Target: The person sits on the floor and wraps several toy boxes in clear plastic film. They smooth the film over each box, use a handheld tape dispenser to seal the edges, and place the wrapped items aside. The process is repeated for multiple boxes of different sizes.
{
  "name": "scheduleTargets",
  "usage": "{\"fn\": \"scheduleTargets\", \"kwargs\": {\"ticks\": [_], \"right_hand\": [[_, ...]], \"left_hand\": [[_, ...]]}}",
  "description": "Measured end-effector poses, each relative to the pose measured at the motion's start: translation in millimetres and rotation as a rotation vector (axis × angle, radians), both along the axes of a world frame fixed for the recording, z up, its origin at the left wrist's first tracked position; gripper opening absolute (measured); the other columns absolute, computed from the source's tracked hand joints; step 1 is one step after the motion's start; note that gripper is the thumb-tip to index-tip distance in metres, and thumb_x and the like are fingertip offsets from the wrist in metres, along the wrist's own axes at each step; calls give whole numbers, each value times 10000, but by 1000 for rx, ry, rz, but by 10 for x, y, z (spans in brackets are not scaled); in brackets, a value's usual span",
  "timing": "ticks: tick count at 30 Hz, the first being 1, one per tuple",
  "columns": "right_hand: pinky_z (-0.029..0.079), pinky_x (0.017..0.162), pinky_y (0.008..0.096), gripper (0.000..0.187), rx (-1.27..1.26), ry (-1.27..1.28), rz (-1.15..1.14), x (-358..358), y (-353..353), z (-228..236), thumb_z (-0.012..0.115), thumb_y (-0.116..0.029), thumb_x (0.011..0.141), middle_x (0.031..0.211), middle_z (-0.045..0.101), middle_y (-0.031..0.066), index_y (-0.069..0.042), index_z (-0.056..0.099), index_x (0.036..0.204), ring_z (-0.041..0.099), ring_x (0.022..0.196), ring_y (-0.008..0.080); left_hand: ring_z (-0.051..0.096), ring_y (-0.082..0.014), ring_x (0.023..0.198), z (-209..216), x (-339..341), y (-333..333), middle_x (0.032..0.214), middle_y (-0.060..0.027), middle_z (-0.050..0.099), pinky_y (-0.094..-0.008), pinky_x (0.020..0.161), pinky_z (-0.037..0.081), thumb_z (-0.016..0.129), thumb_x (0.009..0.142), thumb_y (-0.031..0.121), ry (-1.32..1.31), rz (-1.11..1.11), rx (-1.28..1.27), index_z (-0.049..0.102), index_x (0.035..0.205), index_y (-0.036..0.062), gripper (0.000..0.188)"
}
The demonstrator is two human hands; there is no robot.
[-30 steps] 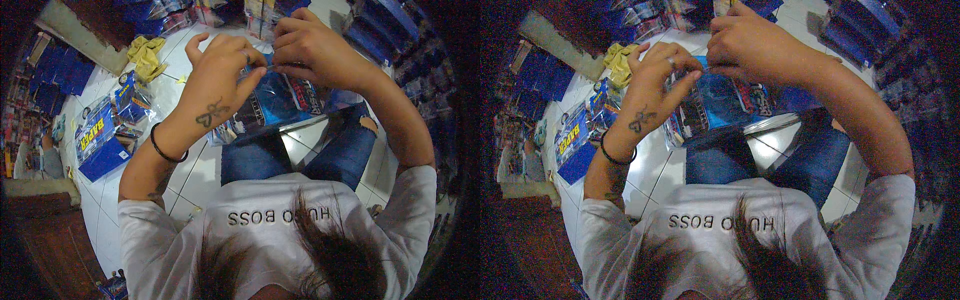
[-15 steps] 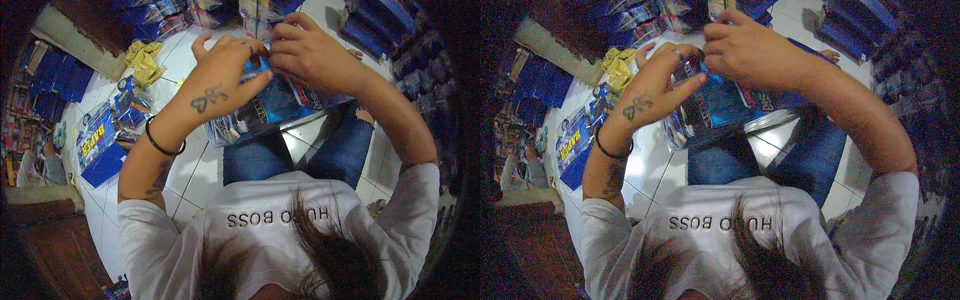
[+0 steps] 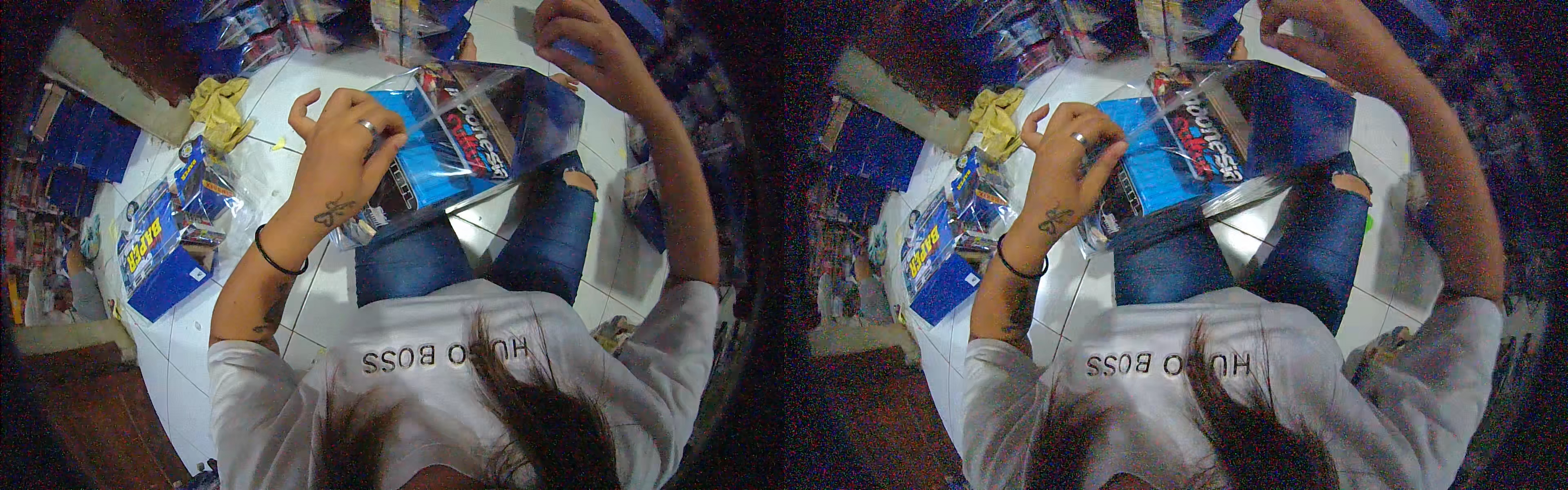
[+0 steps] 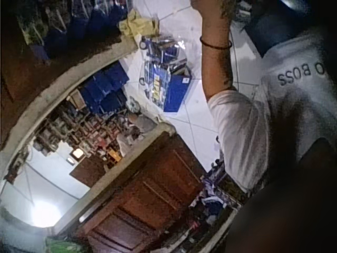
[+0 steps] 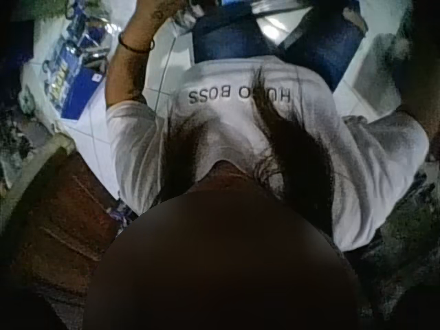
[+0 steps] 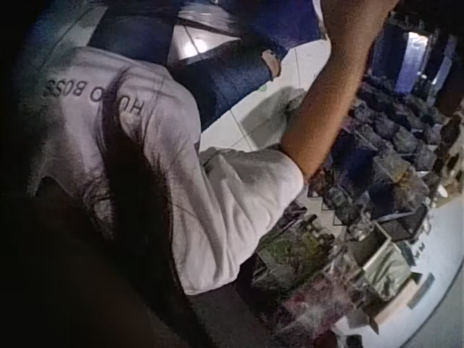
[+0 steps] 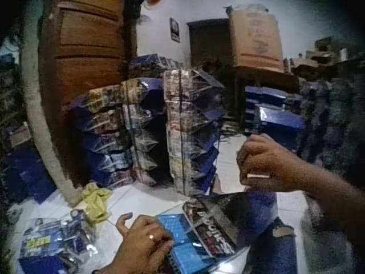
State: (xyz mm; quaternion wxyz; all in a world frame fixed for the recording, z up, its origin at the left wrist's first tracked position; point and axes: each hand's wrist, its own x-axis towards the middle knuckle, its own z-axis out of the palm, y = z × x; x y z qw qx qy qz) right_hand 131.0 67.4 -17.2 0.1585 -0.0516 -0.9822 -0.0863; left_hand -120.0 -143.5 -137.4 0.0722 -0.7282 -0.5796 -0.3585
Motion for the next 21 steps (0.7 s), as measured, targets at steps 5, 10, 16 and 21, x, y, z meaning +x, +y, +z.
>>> {"fn": "scheduleTargets", "kwargs": {"ticks": [5,10,16,21], "right_hand": [[466,873,359,258,-298,566,-293,262,335,-1237,584,-275,926,1005,690,133,-52,686,1006,650,960,260],[447,811,286,290,-608,958,-455,447,590,-2061,511,-234,977,858,682,74,-24,707,940,601,819,176],[439,826,299,309,-625,961,-387,428,958,-2091,494,-211,986,867,662,89,-2,700,893,592,853,176],[432,886,353,265,-399,903,-352,159,538,-1357,629,-214,871,1032,656,88,-52,648,1080,599,963,235]], "left_hand": [[540,-186,1007,8,14,-75,863,-4,606,-491,1021,168,689,809,196,-7,44,-28,658,858,132,86],[556,-192,1014,8,63,-69,930,-21,615,-463,1051,172,685,800,170,-28,48,-100,650,890,148,99],[550,-185,1009,3,220,92,904,-7,617,-452,1039,177,671,817,158,-118,67,-71,652,873,131,65],[547,-189,1007,14,354,31,866,-9,617,-469,1028,170,667,822,164,-142,140,-61,661,861,130,52]]}}
